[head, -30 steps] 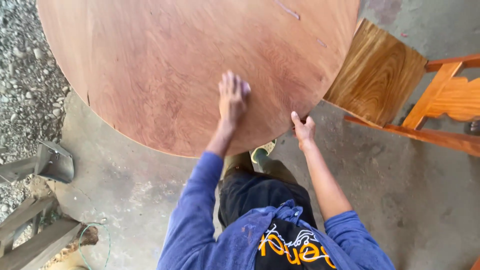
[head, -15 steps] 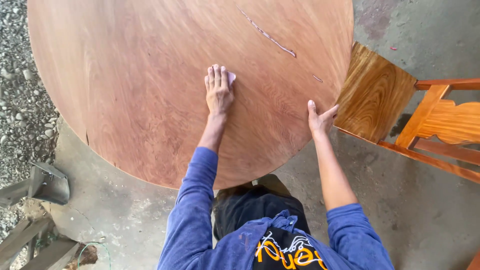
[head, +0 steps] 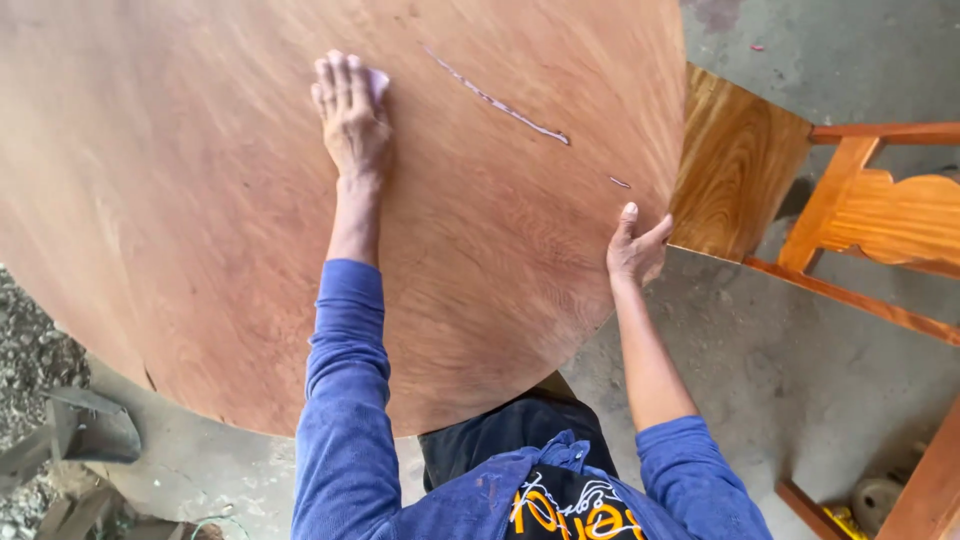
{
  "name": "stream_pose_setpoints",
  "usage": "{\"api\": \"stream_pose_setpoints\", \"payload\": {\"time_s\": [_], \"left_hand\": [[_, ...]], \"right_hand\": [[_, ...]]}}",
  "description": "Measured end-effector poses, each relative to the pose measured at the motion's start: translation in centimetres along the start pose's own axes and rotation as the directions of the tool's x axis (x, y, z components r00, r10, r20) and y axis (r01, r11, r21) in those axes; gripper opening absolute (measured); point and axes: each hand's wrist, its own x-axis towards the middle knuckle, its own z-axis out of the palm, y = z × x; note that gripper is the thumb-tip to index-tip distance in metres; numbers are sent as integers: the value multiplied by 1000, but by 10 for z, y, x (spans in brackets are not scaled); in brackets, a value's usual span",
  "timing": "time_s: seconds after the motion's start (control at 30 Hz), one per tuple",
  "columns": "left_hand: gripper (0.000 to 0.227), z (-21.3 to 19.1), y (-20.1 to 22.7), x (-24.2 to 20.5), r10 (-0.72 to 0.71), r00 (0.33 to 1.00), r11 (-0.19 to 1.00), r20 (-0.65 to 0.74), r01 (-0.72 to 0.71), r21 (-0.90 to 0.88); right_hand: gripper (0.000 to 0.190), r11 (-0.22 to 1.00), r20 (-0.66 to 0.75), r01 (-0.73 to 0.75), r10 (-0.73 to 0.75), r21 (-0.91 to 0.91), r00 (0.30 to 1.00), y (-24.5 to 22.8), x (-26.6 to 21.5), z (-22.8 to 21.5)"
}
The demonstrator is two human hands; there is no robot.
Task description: Sanding a round wooden tabletop by hand using a piece of sandpaper.
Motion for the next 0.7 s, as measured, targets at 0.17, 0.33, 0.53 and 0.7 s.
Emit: {"api": "stream_pose_setpoints", "payload": {"time_s": [0.17,0.33,0.53,0.7], "left_hand": [[55,10,92,-50,15,1000,999,-14,-15,-28],[52,17,161,-131,322,925,924,200,-262,-279],[51,42,120,-39,175,984,979,25,-172,-107],[49,37,206,-130,151,987,986,52,-147,-75]], "right_hand": [[82,999,-7,-28,28,21,1000,-9,-2,-3],[70,999,42,11,-13,37,999,-2,6,-7],[58,960,105,74,-105,270,989,12,19,-4],[55,894,100,108,-167,435,981,31,34,18]]}}
